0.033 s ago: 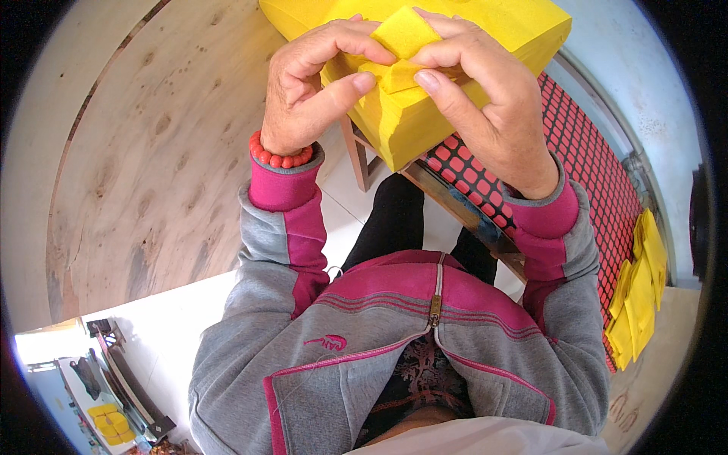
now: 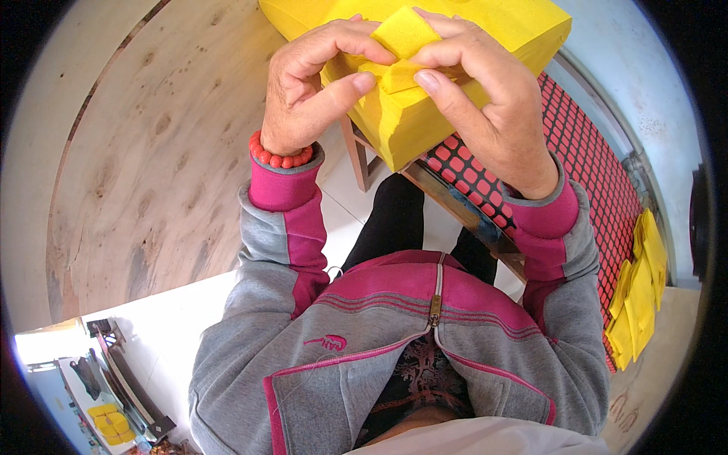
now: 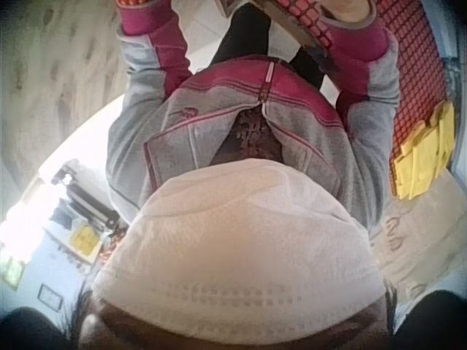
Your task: The person folds yellow paper sheets by hand on a patterned table. They repeatedly fold, unfold, and restack the sheets, then fold another sheet and place it on a growing pile.
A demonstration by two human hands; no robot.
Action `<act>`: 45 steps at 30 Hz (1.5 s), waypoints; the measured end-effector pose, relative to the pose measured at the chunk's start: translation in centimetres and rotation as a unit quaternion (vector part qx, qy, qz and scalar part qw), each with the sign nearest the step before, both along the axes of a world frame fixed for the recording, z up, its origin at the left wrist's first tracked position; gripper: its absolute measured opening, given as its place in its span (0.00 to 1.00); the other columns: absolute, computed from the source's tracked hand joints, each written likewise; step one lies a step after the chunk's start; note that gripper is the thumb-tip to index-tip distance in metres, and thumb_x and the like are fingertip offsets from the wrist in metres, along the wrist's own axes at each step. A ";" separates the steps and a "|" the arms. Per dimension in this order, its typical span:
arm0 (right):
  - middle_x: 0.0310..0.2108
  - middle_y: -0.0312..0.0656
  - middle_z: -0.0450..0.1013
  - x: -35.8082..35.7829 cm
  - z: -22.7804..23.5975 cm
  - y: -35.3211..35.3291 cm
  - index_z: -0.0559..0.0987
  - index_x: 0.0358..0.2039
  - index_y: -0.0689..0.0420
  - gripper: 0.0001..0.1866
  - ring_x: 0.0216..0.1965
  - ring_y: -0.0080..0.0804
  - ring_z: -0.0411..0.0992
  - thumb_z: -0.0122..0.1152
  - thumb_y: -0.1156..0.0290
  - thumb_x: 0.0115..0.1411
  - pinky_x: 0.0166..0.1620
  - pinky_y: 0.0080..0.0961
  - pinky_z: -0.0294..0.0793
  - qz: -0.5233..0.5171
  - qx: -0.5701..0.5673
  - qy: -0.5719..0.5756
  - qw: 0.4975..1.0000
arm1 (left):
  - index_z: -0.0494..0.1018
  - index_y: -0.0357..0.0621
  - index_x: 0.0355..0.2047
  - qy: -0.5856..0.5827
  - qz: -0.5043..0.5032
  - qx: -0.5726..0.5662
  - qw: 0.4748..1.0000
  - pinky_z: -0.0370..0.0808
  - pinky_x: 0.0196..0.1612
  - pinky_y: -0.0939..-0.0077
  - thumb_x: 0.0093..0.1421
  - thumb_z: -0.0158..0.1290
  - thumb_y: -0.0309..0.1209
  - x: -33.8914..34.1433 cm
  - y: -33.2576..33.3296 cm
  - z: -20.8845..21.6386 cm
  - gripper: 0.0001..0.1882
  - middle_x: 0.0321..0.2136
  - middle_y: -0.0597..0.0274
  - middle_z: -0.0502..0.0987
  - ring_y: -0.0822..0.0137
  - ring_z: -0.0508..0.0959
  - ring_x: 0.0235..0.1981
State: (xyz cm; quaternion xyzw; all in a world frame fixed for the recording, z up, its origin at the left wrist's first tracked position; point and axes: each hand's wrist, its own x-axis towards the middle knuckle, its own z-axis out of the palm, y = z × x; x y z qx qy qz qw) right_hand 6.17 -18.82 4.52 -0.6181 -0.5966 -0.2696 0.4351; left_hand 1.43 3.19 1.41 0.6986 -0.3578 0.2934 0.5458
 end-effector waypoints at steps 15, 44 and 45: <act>0.44 0.57 0.76 -0.4 -0.3 -0.3 0.77 0.33 0.63 0.10 0.46 0.47 0.78 0.69 0.78 0.52 0.48 0.33 0.77 -0.050 0.016 0.048 0.997 | 0.79 0.38 0.35 -0.031 0.044 -0.001 0.999 0.72 0.53 0.70 0.58 0.60 0.22 0.2 -0.4 -0.2 0.04 0.39 0.58 0.81 0.65 0.79 0.44; 0.42 0.57 0.75 -0.1 -0.6 -0.1 0.77 0.33 0.63 0.07 0.45 0.49 0.77 0.66 0.79 0.55 0.48 0.32 0.75 -0.004 0.009 0.037 0.999 | 0.75 0.36 0.37 -0.034 0.039 -0.019 0.999 0.60 0.68 0.58 0.61 0.50 0.17 0.3 -0.3 -1.1 0.07 0.38 0.59 0.79 0.69 0.78 0.45; 0.42 0.57 0.76 -0.1 -0.6 -0.1 0.77 0.33 0.63 0.06 0.45 0.48 0.77 0.66 0.79 0.55 0.48 0.32 0.75 0.007 0.017 0.046 0.999 | 0.76 0.36 0.37 -0.037 0.033 0.012 0.999 0.59 0.68 0.58 0.60 0.49 0.17 0.2 -0.2 -1.0 0.08 0.39 0.58 0.79 0.67 0.78 0.46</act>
